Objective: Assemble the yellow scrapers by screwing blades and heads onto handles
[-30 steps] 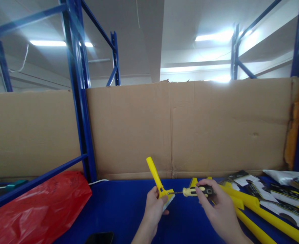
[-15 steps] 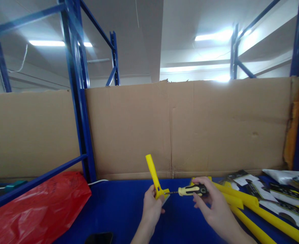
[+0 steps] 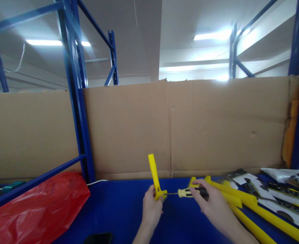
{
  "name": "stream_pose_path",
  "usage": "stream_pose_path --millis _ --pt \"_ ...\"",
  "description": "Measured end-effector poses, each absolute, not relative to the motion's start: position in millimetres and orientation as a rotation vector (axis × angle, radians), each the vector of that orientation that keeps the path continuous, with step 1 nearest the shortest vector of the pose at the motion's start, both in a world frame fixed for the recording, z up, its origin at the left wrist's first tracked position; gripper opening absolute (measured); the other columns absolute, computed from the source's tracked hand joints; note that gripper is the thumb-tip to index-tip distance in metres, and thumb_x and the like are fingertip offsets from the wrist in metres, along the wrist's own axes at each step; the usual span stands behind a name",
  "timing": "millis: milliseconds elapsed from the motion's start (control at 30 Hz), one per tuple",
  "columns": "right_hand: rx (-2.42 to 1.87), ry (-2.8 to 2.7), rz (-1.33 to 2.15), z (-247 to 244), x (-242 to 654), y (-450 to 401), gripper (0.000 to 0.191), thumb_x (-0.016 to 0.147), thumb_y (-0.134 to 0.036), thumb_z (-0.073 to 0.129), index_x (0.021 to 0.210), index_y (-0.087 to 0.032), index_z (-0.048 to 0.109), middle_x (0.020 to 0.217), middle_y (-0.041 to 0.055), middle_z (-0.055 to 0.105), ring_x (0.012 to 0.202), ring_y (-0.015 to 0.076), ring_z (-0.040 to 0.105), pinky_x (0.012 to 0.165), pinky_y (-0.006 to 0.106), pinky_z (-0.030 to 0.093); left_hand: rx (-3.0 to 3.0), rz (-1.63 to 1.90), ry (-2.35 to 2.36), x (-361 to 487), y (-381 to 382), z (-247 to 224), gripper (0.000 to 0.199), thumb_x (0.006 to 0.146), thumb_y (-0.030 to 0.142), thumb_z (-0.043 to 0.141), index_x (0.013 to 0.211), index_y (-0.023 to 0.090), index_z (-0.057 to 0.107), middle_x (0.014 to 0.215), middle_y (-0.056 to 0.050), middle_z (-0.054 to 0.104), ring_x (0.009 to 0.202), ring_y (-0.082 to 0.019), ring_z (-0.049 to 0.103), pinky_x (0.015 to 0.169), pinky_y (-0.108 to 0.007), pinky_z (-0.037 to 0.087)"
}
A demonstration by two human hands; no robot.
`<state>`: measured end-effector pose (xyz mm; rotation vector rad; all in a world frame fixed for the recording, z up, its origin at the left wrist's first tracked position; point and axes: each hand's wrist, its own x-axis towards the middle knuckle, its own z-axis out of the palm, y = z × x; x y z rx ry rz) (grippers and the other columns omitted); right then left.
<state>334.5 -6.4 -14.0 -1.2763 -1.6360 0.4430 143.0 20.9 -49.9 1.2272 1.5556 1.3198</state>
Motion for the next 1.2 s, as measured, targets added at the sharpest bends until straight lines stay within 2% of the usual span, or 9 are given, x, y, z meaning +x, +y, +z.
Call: stream_pose_path --millis 67,167,367,633,800,867,1033,1100,1200 --pt "-1.197 -1.634 0.453 -17.8 334.5 -5.2 0.027 0.076 -0.036 0.052 0.098 -0.022 0.058 0.078 0.0037 0.067 0.056 0.0171 0.061 0.05 0.026 0.049 1.21 1.322 1.579 141.5 22.9 -51.2 0.035 0.071 0.005 0.057 0.105 0.013 0.053 0.096 -0.01 0.067 0.071 -0.018 0.065 0.036 -0.017 0.045" --pt "-1.153 -1.638 0.387 -19.8 334.6 -5.0 0.029 0.073 -0.031 0.052 0.1 -0.021 0.055 0.083 0.0045 0.066 0.066 0.0187 0.064 0.057 0.027 0.051 1.187 1.323 1.587 140.7 25.4 -52.4 0.035 0.071 0.004 0.056 0.105 0.013 0.053 0.095 -0.008 0.067 0.069 -0.016 0.064 0.035 -0.016 0.044" --pt "-1.357 -1.669 0.298 -14.2 334.2 -8.2 0.029 0.083 -0.046 0.044 0.088 -0.023 0.059 0.061 0.0016 0.063 0.057 0.0215 0.06 0.053 0.03 0.043 1.224 1.333 1.595 142.1 25.2 -52.6 0.035 0.073 0.001 0.053 0.106 0.013 0.053 0.092 -0.007 0.066 0.063 -0.014 0.063 0.034 -0.016 0.044" --pt "-1.189 -1.607 0.49 -13.4 332.3 -10.0 0.023 0.078 -0.032 0.047 0.099 -0.025 0.049 0.078 -0.0013 0.058 0.048 0.0129 0.053 0.045 0.025 0.043 1.233 1.343 1.62 141.4 25.9 -54.0 0.035 0.072 0.002 0.055 0.106 0.013 0.054 0.092 -0.007 0.067 0.057 -0.013 0.062 0.034 -0.017 0.043" --pt "-1.33 -1.642 0.456 -16.0 334.8 -6.1 0.026 0.086 -0.043 0.036 0.089 -0.022 0.053 0.055 -0.0034 0.053 0.038 0.0139 0.049 0.039 0.024 0.035 1.24 1.352 1.618 141.8 26.2 -53.6 0.035 0.072 0.003 0.055 0.106 0.013 0.054 0.091 -0.007 0.066 0.058 -0.013 0.062 0.035 -0.018 0.045" --pt "-1.333 -1.63 0.488 -16.4 333.8 -6.6 0.028 0.087 -0.042 0.036 0.095 -0.022 0.053 0.057 -0.0027 0.055 0.04 0.0141 0.05 0.038 0.024 0.035 1.24 1.356 1.63 140.6 26.1 -53.4 0.035 0.072 0.003 0.055 0.106 0.013 0.054 0.091 -0.007 0.066 0.056 -0.013 0.061 0.036 -0.018 0.045" --pt "-1.188 -1.584 0.588 -16.7 332.2 -9.9 0.035 0.077 -0.027 0.048 0.112 -0.026 0.044 0.092 0.0014 0.059 0.045 0.0095 0.051 0.04 0.022 0.039 1.231 1.343 1.653 138.3 25.9 -52.1 0.034 0.074 0.002 0.051 0.106 0.013 0.053 0.093 -0.007 0.065 0.059 -0.013 0.061 0.037 -0.019 0.047" --pt "-1.173 -1.596 0.613 -16.8 333.4 -9.2 0.034 0.076 -0.026 0.048 0.109 -0.025 0.045 0.092 0.0018 0.059 0.043 0.0083 0.049 0.039 0.022 0.039 1.222 1.346 1.657 139.2 25.5 -50.5 0.034 0.073 0.002 0.053 0.106 0.013 0.053 0.091 -0.006 0.065 0.058 -0.013 0.061 0.037 -0.02 0.047" --pt "-1.272 -1.617 0.55 -17.1 335.4 -6.1 0.025 0.082 -0.036 0.044 0.102 -0.023 0.049 0.074 0.0001 0.059 0.038 0.0097 0.045 0.036 0.022 0.034 1.216 1.353 1.646 141.7 24.3 -47.6 0.033 0.073 0.001 0.052 0.104 0.012 0.054 0.088 -0.006 0.064 0.055 -0.013 0.06 0.036 -0.02 0.046"
